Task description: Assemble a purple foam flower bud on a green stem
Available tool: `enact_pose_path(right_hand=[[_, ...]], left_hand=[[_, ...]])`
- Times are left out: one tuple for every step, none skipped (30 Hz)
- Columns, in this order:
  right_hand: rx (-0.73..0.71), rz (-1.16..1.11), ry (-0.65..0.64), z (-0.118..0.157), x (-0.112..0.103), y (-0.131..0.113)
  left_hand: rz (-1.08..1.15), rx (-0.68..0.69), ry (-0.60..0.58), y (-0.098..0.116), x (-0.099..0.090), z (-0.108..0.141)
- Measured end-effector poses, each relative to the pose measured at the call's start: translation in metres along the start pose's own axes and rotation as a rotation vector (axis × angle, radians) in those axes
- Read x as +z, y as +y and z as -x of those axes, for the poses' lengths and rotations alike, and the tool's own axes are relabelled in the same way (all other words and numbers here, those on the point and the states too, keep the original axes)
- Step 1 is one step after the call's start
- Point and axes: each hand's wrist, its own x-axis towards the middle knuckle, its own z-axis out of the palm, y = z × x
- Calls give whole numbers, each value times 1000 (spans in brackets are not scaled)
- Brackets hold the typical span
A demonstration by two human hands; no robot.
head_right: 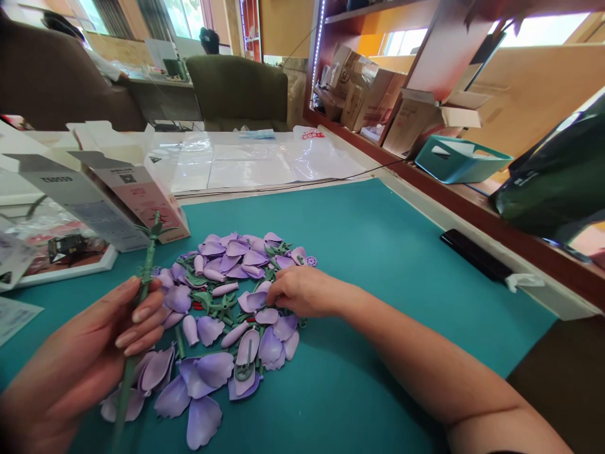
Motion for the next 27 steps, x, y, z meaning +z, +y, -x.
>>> enact_pose_path(right_hand=[[-6,4,-10,-3,1,-1],[-5,7,-5,-5,1,-1],[2,11,14,-7,0,-1],[15,14,45,-7,-2,0],[31,20,81,-7,-3,1],[49,29,112,-7,-5,3],[69,42,129,-5,-7,5],[88,56,126,-3,-8,6],[103,70,107,-1,-8,7],[115,81,78,0,-8,8],[124,87,50,1,-7,9],[127,89,32,2,-5,9],[127,87,29,2,-4,9],[123,84,40,1,-2,9],[119,83,59,1,-1,9],[118,85,81,0,0,10],[120,90,103,-1,0,10],[125,94,118,-1,1,10],[133,99,124,-1,1,11],[144,103,123,-1,1,11],[158,109,118,-1,2,12],[172,117,112,-1,2,12],[185,126,106,0,3,12],[194,135,100,0,3,12],[195,139,95,0,3,12],[187,137,90,1,4,11],[176,131,88,1,4,11]], left_hand=[[-3,-1,-13,0,-1,0],[-6,1,-18,0,-1,0],[-8,7,-21,0,-2,-1],[-8,15,-25,0,-3,-1],[-6,22,-33,-1,-4,-2],[-7,22,-49,-1,-4,-2],[-5,21,-59,-1,-5,-3],[0,22,-54,-2,-5,-4],[7,23,-42,-2,-5,-5],[16,24,-21,-3,-5,-5],[23,24,-4,-4,-5,-6],[28,25,7,-4,-5,-6],[31,24,10,-5,-5,-6],[28,22,7,-5,-5,-6],[23,22,4,-5,-5,-6],[18,25,1,-5,-5,-6],[15,29,-1,-5,-5,-6],[13,30,-4,-4,-5,-6],[14,31,-10,-4,-5,-6],[16,32,-15,-4,-4,-5],[19,33,-20,-4,-4,-5],[21,36,-23,-4,-3,-5],[22,39,-25,-4,-3,-4],[21,40,-23,-4,-3,-4],[19,42,-20,-4,-2,-4],[16,41,-13,-4,-2,-4],[13,42,-6,-4,-2,-4]])
